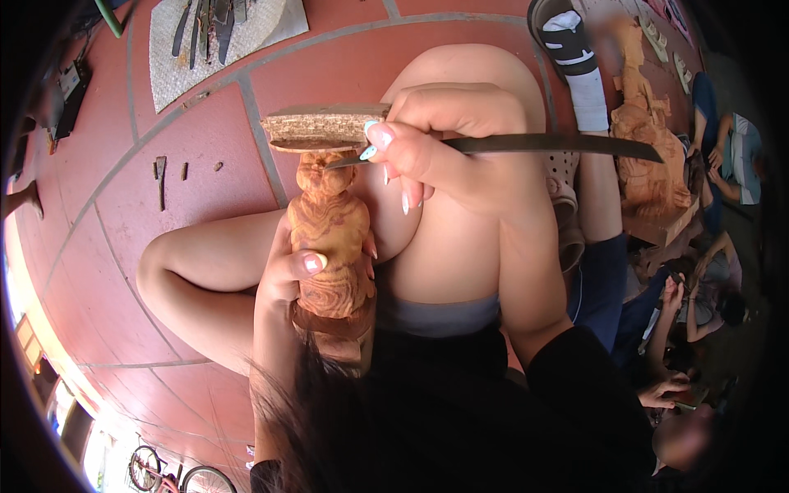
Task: The person carves a wooden figurine using a chisel while sitting on the floor. They hold the wood with one hand and use the tool to shape the surface, occasionally rotating the piece to access different areas.
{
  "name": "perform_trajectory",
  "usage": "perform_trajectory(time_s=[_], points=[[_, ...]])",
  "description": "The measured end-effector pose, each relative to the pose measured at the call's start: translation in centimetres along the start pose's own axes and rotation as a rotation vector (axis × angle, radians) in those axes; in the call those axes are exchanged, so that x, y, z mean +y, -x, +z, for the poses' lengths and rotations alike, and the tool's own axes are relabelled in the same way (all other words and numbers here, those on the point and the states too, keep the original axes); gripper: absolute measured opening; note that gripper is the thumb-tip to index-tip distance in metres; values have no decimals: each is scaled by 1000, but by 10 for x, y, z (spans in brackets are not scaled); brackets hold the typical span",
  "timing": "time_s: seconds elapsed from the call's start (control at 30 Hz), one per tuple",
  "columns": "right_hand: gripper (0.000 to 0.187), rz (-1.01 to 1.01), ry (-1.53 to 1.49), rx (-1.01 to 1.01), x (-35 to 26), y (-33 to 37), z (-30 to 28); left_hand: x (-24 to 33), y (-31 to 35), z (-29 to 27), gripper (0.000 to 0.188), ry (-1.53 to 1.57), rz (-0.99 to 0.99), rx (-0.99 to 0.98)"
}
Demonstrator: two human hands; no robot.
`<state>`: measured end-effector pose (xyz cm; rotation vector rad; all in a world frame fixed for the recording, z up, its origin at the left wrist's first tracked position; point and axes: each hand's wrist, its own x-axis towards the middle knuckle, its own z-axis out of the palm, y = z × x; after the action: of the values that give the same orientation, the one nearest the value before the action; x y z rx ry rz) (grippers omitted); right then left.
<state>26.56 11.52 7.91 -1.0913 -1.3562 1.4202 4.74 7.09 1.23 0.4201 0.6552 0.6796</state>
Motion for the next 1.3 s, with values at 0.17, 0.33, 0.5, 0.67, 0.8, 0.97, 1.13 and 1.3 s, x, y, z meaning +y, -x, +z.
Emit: perform_trajectory(time_s=[0.17, 0.33, 0.5, 0.67, 0.8, 0.97, 1.13, 1.3], points=[[22, -40, -17, 32, 3, 2, -3, 0, 0, 2, 79, 5, -9, 12], [20, 2, -28, -6, 0, 4, -2, -4, 1, -4, 80, 16, -8, -5], [21, -56, -7, 21, 0, 2, -1, -2, 0, -3, 81, 23, -40, -26], [21, 26, -20, -16, 2, 3, -2, -4, 1, -2, 82, 9, -14, 0], [24, -26, 16, 7, -1, 1, 1, -2, 2, -2, 81, -3, -34, -1], [25, -17, -2, -13, 2, 1, 2, -3, 2, -3, 81, -8, -29, 2], [22, 6, -43, -36, 2, 1, -6, -1, 2, -5, 81, -17, -37, -16], [22, -41, -6, -6, 2, 0, 2, 4, 1, -1, 81, -63, -29, -26]])
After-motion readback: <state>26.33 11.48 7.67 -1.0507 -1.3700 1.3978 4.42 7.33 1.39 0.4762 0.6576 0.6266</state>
